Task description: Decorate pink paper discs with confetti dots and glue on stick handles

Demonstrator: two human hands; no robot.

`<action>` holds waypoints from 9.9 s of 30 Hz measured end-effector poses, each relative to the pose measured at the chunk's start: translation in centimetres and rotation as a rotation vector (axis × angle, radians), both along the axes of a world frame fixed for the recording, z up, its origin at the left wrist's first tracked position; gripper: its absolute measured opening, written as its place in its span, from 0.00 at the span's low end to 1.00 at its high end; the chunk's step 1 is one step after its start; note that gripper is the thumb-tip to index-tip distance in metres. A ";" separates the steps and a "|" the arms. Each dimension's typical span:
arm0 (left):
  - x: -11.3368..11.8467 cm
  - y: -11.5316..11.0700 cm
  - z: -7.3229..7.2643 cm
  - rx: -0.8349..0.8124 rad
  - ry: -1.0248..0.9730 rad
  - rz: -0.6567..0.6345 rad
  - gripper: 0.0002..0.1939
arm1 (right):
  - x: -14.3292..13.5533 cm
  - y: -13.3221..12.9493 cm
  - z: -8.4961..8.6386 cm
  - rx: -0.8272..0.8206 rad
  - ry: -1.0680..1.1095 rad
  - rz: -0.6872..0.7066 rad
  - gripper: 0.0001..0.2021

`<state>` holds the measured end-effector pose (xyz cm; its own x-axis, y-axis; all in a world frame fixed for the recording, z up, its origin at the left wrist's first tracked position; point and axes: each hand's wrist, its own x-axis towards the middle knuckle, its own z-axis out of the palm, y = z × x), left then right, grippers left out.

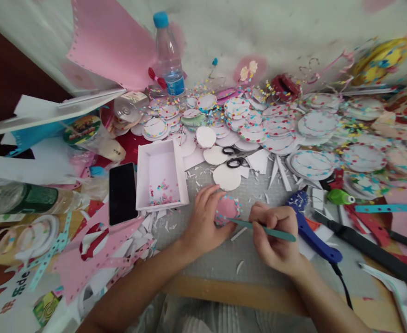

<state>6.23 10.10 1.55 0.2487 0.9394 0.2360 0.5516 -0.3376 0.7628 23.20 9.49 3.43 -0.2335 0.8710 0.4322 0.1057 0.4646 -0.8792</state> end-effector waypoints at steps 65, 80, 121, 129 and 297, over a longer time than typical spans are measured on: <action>0.1 0.0 0.2 0.017 0.009 0.007 0.26 | 0.1 0.1 0.3 -0.134 0.062 0.022 0.10; 0.0 -0.1 0.2 -0.010 0.010 -0.009 0.29 | 1.1 -0.1 -0.2 0.029 -0.125 0.157 0.18; -0.6 0.2 0.2 0.028 -0.039 -0.035 0.33 | 2.0 2.7 3.9 -0.434 -0.114 -0.119 0.14; -0.5 0.1 0.1 0.057 -0.037 -0.031 0.26 | -0.4 2.8 2.0 -0.329 -0.571 -0.059 0.12; -0.1 -2.2 8.6 -0.622 -0.559 -0.091 0.17 | 0.3 -2.0 3.7 0.679 -0.532 -0.223 0.13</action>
<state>6.17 7.94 10.19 0.3304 0.9208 -0.2072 0.0277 0.2100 0.9773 23.50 7.45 7.16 -0.4059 0.5154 0.7547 0.5716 0.7875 -0.2304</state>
